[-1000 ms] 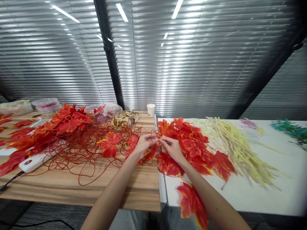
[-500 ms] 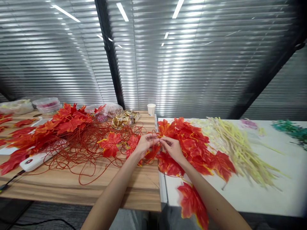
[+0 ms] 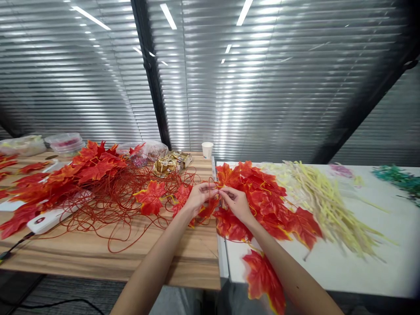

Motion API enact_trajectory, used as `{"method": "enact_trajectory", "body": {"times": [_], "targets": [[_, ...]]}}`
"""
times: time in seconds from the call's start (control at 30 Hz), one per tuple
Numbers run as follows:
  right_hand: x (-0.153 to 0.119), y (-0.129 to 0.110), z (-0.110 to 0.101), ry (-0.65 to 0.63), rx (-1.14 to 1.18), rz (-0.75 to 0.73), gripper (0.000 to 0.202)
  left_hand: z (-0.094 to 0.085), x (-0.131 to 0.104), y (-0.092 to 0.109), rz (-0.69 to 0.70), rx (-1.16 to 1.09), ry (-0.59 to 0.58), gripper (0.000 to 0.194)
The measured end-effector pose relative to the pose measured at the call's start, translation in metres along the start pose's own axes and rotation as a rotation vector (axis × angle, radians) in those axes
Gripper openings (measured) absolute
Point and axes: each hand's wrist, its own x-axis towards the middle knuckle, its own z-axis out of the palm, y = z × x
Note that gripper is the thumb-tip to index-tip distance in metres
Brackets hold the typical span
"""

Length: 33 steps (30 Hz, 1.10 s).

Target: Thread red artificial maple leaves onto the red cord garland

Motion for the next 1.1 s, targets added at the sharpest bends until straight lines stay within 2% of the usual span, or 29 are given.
{"method": "enact_trajectory", "body": {"times": [0.47,1.1], "targets": [[-0.0006,-0.0039,-0.0009,0.003,-0.019,-0.013,0.025,-0.0004,-0.0001,0.0006,0.007,0.018,-0.007,0.043],[-0.001,-0.0061,-0.0006,-0.006,-0.016,0.006,0.026,0.0006,-0.002,0.0017,-0.051,-0.003,-0.02,0.047]]}}
